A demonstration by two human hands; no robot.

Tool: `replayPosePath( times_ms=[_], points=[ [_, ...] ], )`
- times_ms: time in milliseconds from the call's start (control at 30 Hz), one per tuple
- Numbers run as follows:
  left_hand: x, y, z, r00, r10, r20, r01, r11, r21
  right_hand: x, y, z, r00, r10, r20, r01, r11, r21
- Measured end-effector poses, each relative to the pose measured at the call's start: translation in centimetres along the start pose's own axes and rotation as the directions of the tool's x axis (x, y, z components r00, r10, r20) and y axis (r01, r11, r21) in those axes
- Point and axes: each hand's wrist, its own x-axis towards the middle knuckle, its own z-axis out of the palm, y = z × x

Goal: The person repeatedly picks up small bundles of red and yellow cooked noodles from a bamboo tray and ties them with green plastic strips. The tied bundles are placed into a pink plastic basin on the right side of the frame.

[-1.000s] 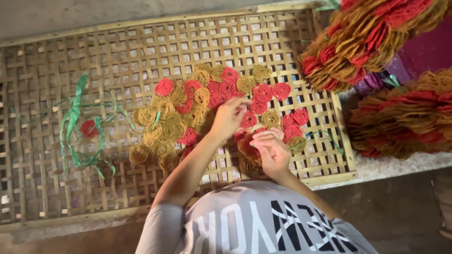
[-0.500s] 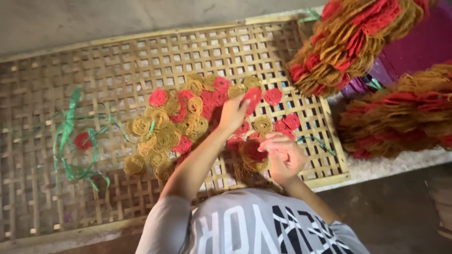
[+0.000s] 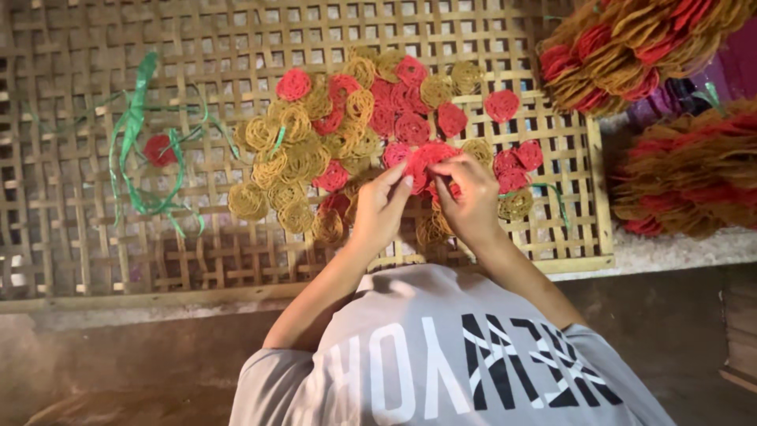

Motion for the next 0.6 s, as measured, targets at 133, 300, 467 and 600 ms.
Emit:
replayPosePath(
  times_ms=[133,300,467,600],
  points=[
    [-0.8,0.3,-0.7,0.987,0.160,0.019,-0.161,0.985,0.060,0.0,-0.7,0.0,0.999,-0.012,0.047,0.014,0.999,-0.045],
    [0.0,-0.4,-1.6,0.998,0.058,0.019,-0.058,0.998,0.014,0.4,-1.6,-0.2,0.989,-0.121,0.089,0.109,0.986,0.130],
    [0.4,0.4,-1.6,1.000,-0.002,0.007,0.003,0.998,-0.064,0.1,-1.1,0.0,0.984,-0.099,0.148,0.088,0.993,0.079],
    [1.0,2.1,-1.5,0.998,0.035,0.049,-0.030,0.996,-0.085,-0.3,0.8,0.0,0.989,-0.080,0.124,0.068,0.992,0.106]
  ],
)
